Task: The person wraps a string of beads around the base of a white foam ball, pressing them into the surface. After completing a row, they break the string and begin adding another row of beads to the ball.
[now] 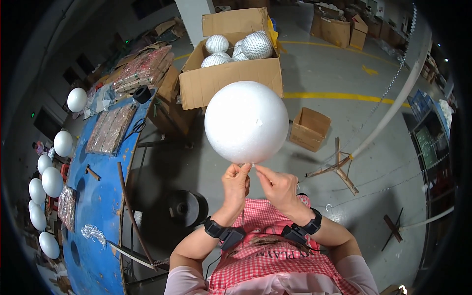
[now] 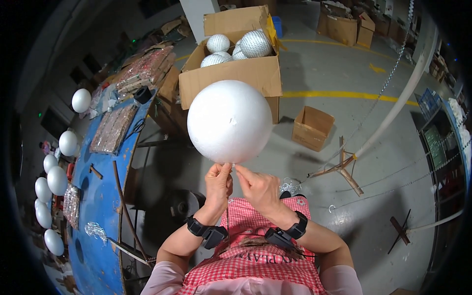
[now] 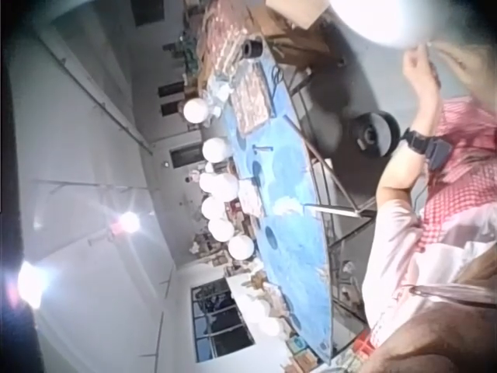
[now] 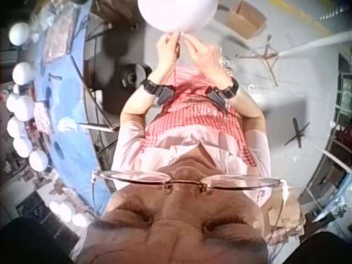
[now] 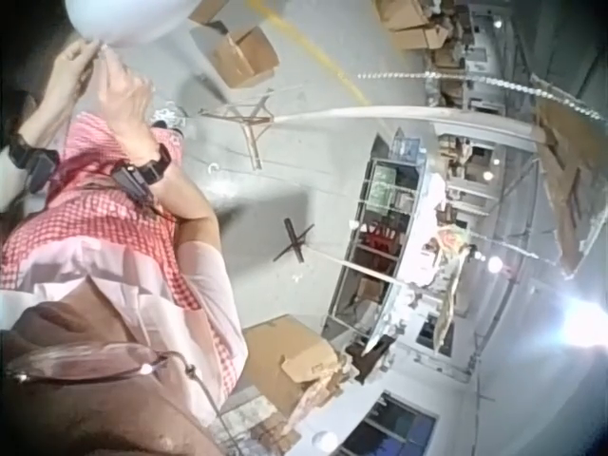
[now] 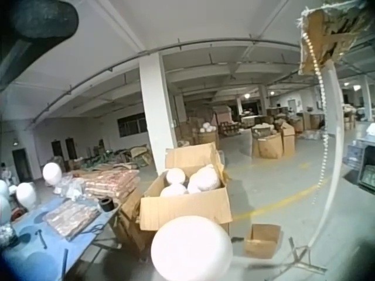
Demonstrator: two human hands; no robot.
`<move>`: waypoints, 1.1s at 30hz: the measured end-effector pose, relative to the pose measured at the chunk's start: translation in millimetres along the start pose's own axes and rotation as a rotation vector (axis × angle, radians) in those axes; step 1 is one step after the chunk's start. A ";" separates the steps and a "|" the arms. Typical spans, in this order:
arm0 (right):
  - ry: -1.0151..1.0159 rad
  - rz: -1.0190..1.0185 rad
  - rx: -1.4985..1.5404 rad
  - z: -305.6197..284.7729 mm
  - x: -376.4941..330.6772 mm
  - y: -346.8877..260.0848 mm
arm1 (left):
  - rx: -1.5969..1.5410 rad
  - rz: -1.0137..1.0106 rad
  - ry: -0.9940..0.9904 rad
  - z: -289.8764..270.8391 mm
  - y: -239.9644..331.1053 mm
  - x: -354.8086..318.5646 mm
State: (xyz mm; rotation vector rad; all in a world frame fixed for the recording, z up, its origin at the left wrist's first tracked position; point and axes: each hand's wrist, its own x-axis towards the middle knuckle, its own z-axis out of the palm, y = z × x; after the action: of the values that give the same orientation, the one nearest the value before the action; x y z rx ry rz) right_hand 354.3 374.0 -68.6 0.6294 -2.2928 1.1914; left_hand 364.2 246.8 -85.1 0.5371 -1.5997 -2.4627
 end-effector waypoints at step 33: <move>0.093 0.014 0.100 5.3 -4.9 4.3 | -0.041 -0.044 -0.013 8.2 2.9 -9.4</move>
State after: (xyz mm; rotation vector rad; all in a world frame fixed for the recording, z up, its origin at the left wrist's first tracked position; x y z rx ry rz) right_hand 354.5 372.6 -76.8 0.5819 -2.1750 1.3206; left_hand 369.6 255.6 -77.5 0.5567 -1.5548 -2.5297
